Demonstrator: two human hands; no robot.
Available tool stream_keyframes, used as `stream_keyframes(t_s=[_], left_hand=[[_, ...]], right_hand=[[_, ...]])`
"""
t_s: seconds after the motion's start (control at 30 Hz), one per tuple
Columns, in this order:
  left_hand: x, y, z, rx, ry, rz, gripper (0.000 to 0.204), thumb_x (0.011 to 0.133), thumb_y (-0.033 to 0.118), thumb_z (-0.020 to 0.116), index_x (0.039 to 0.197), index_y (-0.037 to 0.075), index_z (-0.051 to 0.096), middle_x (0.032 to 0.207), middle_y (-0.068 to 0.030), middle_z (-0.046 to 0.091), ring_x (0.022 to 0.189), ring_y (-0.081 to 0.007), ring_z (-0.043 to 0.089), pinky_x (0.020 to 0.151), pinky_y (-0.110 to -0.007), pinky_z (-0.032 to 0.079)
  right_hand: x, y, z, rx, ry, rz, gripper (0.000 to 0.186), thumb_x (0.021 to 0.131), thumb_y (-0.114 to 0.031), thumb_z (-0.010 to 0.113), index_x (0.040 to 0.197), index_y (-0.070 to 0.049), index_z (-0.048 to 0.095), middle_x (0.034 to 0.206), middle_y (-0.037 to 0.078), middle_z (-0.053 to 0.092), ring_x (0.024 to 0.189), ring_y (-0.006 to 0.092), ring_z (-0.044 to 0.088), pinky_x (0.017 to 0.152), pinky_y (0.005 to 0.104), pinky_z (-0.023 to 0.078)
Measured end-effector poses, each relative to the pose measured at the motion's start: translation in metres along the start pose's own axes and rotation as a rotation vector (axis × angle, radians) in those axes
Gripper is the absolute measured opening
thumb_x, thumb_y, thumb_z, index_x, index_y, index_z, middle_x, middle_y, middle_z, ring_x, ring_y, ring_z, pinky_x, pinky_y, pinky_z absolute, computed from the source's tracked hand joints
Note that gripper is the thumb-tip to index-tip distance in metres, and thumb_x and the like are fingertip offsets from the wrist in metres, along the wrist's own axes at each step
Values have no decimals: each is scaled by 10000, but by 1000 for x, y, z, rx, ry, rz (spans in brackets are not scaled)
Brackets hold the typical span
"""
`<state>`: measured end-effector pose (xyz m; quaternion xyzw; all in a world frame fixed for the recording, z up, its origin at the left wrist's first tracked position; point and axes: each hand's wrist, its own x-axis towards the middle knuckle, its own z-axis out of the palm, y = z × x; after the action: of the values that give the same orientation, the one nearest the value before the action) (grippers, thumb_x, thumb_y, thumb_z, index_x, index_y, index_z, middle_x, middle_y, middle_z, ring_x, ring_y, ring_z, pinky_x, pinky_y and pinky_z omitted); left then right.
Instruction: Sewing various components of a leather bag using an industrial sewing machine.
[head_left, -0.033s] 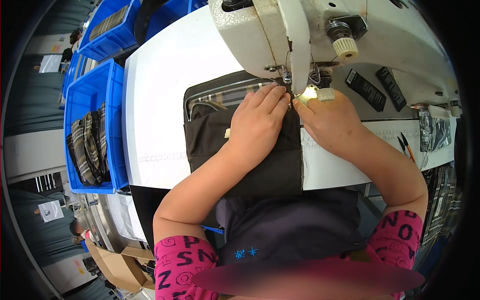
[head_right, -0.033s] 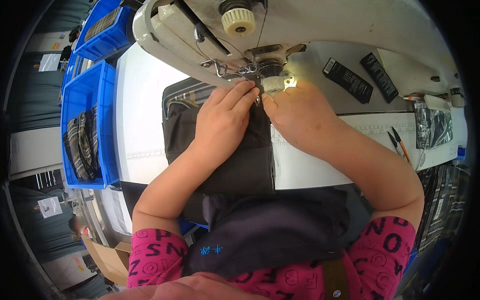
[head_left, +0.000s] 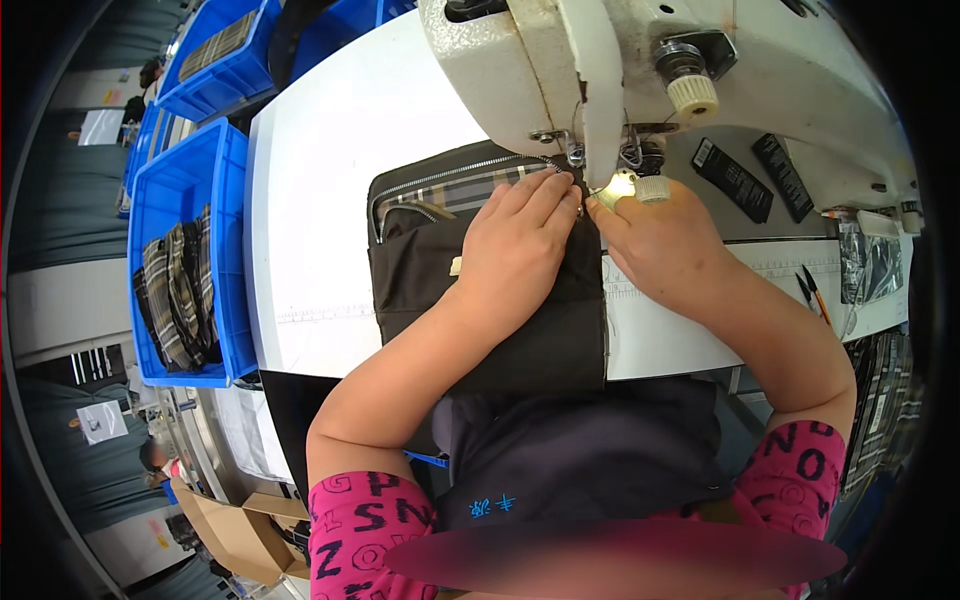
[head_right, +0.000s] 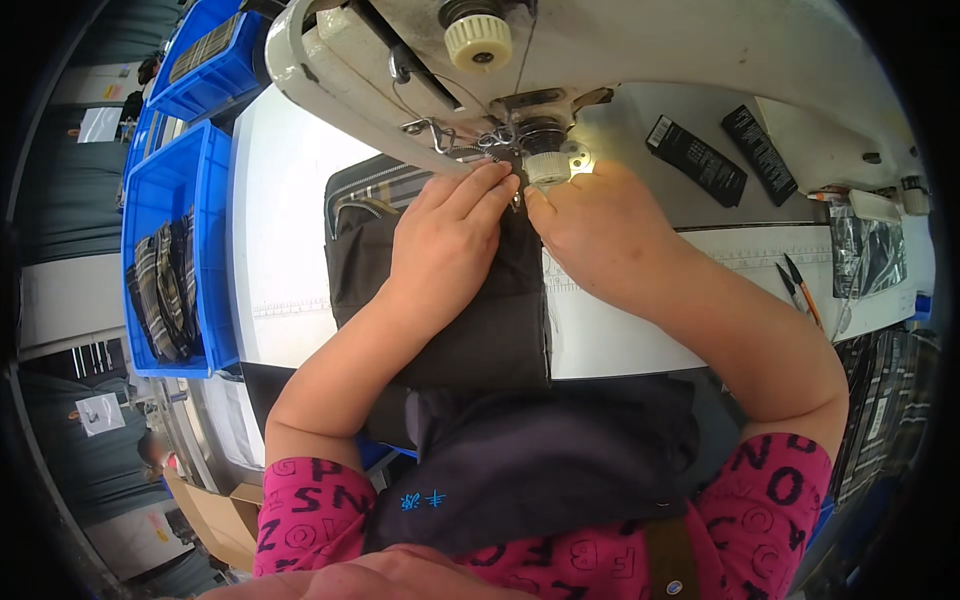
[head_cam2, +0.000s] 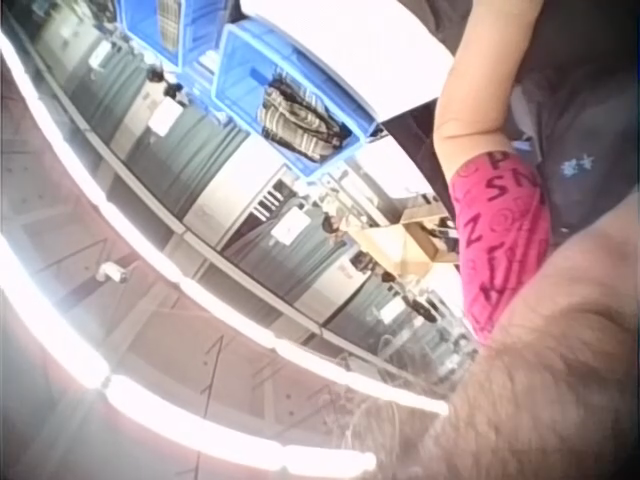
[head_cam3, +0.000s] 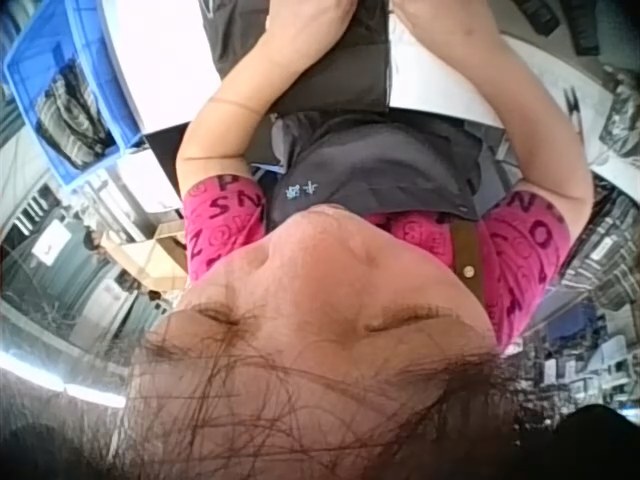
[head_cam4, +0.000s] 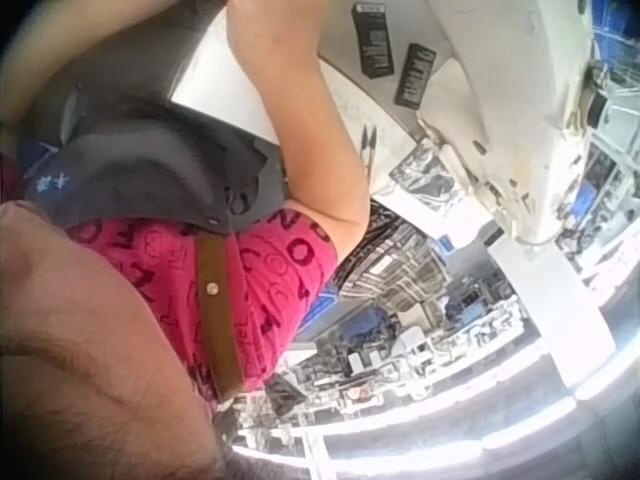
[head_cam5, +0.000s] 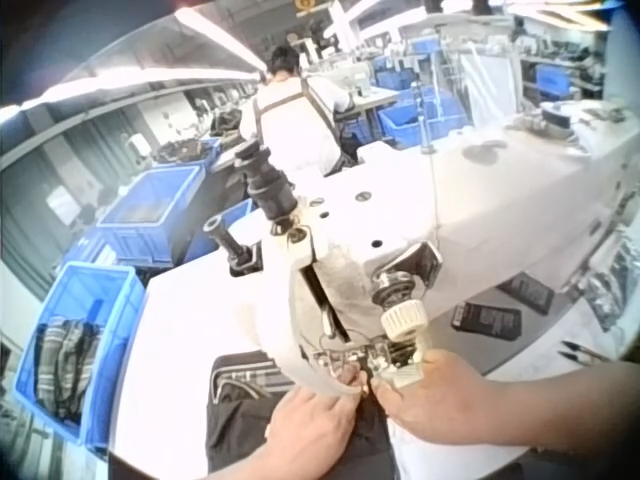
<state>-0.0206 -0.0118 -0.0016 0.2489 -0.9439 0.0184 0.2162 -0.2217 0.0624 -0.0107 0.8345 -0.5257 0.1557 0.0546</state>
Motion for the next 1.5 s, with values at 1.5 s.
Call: stream_keyframes(t_s=[1.5], left_hand=[[-9, -15, 0, -241, 65, 4, 141, 846, 45, 764, 964, 97, 708, 1140, -7, 781, 1059, -214, 720, 864, -368, 540]], right_hand=[[5, 14, -4, 65, -48, -65, 189, 869, -150, 683, 1053, -118, 712, 744, 20, 621, 739, 228, 678, 664, 404, 502]])
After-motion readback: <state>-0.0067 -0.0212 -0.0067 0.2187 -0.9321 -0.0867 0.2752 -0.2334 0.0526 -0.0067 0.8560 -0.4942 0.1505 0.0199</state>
